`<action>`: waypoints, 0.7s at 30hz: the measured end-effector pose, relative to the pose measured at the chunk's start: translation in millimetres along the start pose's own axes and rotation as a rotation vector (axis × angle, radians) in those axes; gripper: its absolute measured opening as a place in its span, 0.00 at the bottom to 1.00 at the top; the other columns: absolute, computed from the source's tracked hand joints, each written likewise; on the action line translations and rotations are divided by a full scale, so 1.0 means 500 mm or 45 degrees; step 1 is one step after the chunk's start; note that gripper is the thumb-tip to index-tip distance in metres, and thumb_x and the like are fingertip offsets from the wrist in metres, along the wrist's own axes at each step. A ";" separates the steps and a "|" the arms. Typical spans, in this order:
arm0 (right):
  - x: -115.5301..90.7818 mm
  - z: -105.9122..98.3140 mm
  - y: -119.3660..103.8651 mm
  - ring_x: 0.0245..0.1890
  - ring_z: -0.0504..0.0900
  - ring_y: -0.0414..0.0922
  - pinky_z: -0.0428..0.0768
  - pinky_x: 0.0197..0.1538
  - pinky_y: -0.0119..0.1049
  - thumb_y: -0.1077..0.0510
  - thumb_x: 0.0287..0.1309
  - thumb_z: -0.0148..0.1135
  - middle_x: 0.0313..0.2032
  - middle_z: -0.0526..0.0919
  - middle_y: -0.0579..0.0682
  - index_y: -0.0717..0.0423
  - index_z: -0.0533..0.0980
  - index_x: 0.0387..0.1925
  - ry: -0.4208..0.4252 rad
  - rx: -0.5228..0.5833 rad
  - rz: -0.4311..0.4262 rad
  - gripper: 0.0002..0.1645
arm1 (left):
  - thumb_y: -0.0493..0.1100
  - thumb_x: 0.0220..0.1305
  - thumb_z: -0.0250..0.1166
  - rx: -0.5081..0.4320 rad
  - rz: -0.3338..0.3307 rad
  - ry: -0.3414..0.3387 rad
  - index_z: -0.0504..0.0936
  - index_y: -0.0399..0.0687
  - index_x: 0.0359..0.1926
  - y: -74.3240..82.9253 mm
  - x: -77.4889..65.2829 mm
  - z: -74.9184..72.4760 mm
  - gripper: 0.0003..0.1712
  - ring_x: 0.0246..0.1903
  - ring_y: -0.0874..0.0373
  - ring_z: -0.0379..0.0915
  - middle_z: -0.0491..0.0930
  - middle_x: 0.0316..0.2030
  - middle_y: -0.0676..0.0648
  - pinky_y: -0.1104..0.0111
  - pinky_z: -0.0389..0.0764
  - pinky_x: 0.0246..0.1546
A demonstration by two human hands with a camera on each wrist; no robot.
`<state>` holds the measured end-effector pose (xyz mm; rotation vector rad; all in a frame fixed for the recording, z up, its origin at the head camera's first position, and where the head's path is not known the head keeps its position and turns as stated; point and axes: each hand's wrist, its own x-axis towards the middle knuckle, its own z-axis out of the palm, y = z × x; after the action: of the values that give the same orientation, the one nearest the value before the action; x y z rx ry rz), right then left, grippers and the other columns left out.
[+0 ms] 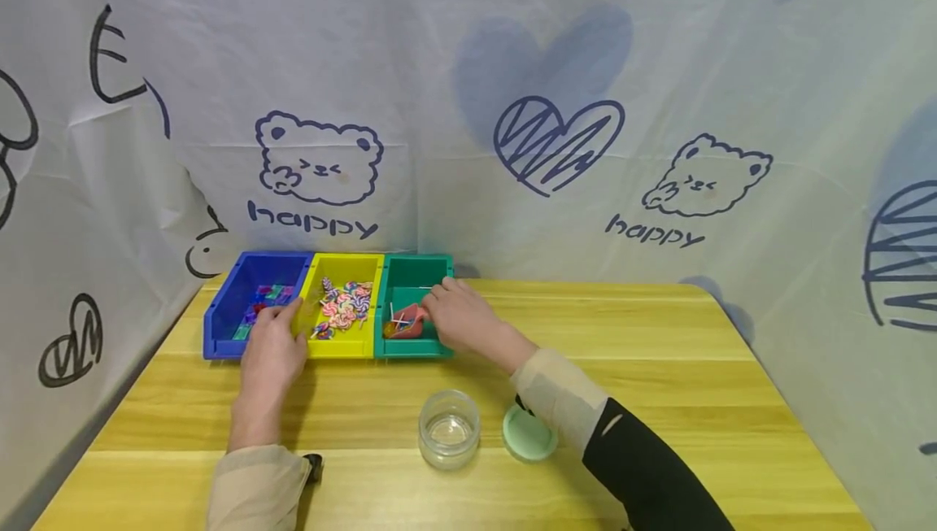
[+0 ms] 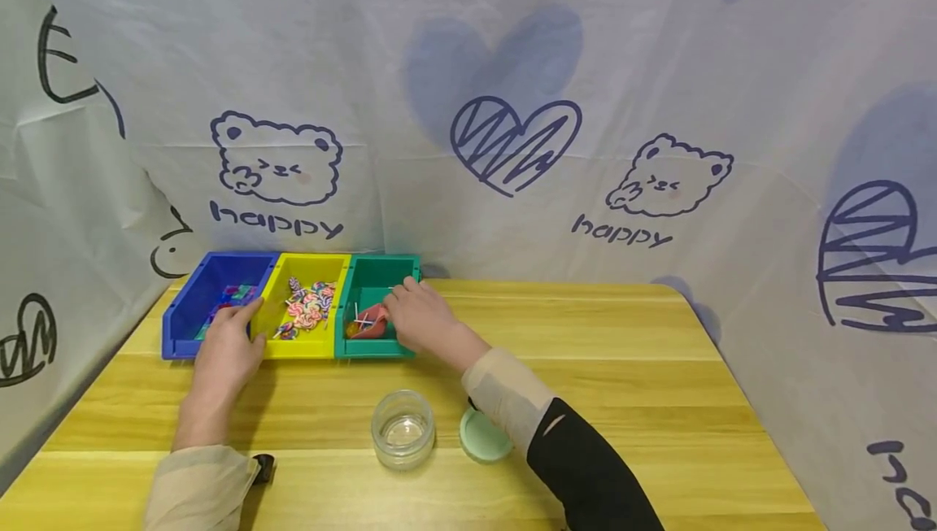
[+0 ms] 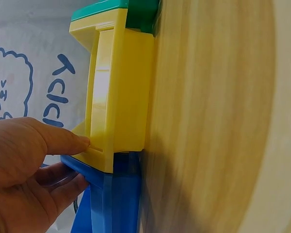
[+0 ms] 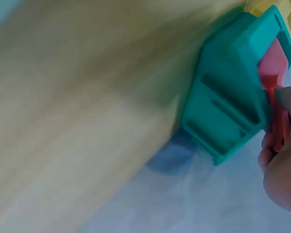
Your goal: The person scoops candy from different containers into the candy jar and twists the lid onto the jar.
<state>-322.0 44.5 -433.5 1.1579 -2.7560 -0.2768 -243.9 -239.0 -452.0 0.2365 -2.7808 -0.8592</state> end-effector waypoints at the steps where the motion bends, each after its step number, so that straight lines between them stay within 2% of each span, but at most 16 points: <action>1: 0.000 0.003 0.000 0.42 0.67 0.46 0.65 0.46 0.35 0.48 0.83 0.43 0.47 0.82 0.46 0.53 0.80 0.58 0.005 0.029 0.009 0.22 | 0.32 0.69 0.61 0.000 -0.002 -0.005 0.66 0.35 0.75 0.000 -0.001 0.000 0.34 0.62 0.25 0.66 0.66 0.65 0.24 0.34 0.69 0.63; 10: -0.011 0.027 0.009 0.41 0.67 0.47 0.65 0.47 0.38 0.49 0.81 0.47 0.45 0.81 0.49 0.55 0.81 0.57 0.148 0.256 0.054 0.21 | 0.31 0.69 0.61 -0.008 0.014 0.021 0.67 0.35 0.75 0.000 -0.003 0.000 0.34 0.62 0.26 0.66 0.66 0.64 0.25 0.34 0.69 0.63; 14: -0.016 0.043 0.009 0.47 0.70 0.50 0.70 0.54 0.42 0.51 0.81 0.49 0.50 0.80 0.52 0.56 0.81 0.57 0.190 0.375 0.109 0.20 | 0.31 0.68 0.61 -0.004 0.029 0.035 0.67 0.34 0.74 -0.001 -0.004 0.000 0.34 0.62 0.26 0.67 0.67 0.64 0.24 0.34 0.69 0.62; 17: -0.020 0.052 0.008 0.53 0.70 0.53 0.72 0.60 0.46 0.53 0.79 0.52 0.55 0.76 0.55 0.57 0.81 0.56 0.239 0.521 0.152 0.18 | 0.31 0.68 0.61 -0.001 0.024 0.027 0.67 0.34 0.74 0.000 -0.004 0.000 0.34 0.62 0.26 0.67 0.67 0.64 0.24 0.34 0.69 0.63; 21: -0.025 0.061 0.007 0.53 0.68 0.53 0.71 0.60 0.46 0.55 0.78 0.54 0.54 0.70 0.56 0.60 0.81 0.56 0.315 0.684 0.196 0.17 | 0.31 0.68 0.61 -0.002 0.017 0.019 0.67 0.35 0.75 0.001 -0.003 -0.001 0.34 0.63 0.26 0.66 0.66 0.64 0.24 0.34 0.69 0.63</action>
<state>-321.7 59.2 -463.1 0.9772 -2.7416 0.6166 -242.4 -238.6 -451.8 0.2232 -2.7647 -0.8526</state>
